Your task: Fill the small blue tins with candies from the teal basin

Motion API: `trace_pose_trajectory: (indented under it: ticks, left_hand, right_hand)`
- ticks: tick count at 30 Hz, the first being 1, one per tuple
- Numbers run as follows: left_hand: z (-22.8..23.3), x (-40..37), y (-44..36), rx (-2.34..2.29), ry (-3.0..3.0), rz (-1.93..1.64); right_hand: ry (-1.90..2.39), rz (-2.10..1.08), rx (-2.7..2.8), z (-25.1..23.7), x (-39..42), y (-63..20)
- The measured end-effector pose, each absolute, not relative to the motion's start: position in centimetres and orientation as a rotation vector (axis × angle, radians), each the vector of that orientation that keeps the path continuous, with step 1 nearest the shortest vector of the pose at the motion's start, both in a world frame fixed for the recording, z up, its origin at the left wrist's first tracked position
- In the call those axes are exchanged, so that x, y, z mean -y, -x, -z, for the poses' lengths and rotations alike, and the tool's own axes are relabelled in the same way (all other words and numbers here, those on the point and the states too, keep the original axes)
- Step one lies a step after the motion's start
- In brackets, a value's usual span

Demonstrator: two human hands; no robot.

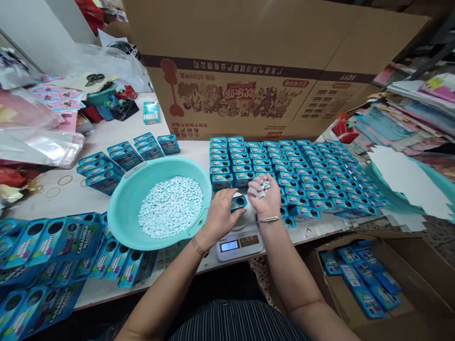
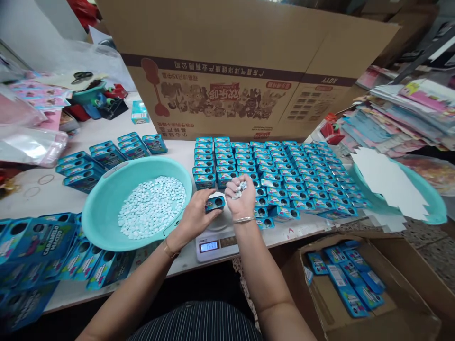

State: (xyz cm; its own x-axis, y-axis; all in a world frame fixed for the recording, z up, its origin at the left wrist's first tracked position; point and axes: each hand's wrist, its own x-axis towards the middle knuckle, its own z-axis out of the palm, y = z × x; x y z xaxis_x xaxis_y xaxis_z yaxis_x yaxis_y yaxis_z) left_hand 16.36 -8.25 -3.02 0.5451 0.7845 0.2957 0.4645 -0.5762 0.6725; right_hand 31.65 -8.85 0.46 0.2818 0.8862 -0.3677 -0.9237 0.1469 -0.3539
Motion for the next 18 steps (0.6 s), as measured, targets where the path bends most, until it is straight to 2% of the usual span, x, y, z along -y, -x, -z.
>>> trace_pose_trajectory:
  ticks: [7, 18]
  left_hand:
    - [0.4, 8.3, -12.1, -1.042, -2.266, -1.011]
    - [1.0, 9.6, -11.4, -1.066, -2.313, -0.987]
  right_hand:
    - [0.412, -1.261, 0.001, -1.7, 11.9, -34.9]
    - [0.479, -1.239, 0.004, -2.2, 12.7, -33.3]
